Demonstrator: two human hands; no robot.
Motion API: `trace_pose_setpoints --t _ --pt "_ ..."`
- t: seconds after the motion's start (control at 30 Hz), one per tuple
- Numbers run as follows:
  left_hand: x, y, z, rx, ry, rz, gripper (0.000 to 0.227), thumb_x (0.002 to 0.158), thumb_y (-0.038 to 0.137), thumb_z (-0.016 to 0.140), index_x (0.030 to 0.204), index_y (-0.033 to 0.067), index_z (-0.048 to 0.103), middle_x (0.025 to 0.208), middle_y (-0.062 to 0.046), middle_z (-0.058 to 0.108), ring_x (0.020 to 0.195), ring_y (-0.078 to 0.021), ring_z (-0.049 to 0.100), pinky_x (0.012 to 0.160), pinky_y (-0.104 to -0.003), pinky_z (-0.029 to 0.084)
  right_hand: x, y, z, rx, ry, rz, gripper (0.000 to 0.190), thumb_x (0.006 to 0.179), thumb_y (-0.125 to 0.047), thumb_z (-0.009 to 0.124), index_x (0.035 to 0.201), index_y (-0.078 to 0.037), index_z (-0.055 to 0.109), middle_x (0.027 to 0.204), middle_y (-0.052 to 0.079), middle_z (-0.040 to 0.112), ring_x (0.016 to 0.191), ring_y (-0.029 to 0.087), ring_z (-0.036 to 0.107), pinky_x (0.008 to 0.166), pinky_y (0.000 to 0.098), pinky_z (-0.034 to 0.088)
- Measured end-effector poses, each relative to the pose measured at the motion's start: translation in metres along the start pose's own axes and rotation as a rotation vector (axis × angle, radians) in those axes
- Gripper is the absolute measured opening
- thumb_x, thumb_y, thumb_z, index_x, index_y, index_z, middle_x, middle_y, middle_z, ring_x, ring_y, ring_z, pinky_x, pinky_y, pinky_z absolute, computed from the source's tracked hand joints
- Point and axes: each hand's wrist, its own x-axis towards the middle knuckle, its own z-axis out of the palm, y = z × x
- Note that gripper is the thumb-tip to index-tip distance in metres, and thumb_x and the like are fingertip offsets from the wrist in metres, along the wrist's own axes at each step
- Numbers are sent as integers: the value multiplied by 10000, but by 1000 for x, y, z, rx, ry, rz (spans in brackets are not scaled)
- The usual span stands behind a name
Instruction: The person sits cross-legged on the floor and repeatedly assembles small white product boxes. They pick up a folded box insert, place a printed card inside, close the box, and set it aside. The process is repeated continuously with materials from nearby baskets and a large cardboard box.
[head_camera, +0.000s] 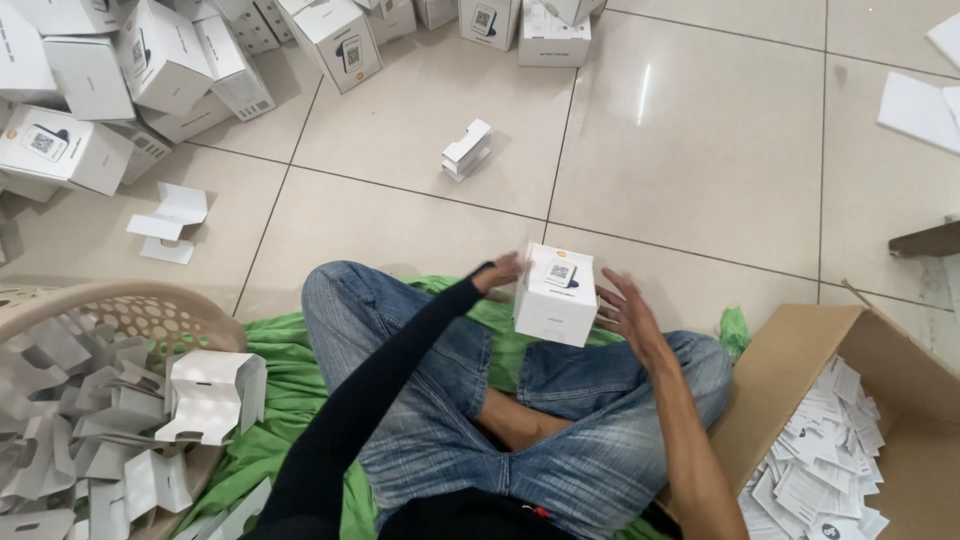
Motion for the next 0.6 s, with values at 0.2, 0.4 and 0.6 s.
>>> trace_pose_setpoints --t 0.2,0.4,0.6 --pt "-53 53 92 453 302 439 1089 781 343 808 1608 15 179 1430 -310 531 1339 -366 550 1099 -436 486 46 12 29 -585 50 -416 793 879 -343 714 1544 -91 363 1530 224 466 1324 424 557 1030 510 529" --pt "-92 -20 88 757 265 408 1001 884 251 804 1585 -45 154 1573 -354 329 1456 -430 348 1163 -455 322 -17 43 25 -1126 86 -54 729 946 -449 620 1563 -134 391 1513 182 535 1352 343 561 1096 502 444" --pt "-91 -45 83 676 248 439 974 871 180 668 1616 -55 88 1514 -362 425 1354 -381 534 1104 -369 425 -26 65 22 -969 -18 -151 750 1012 -524 476 1602 -100 288 1512 235 520 1385 386 530 1131 462 421"
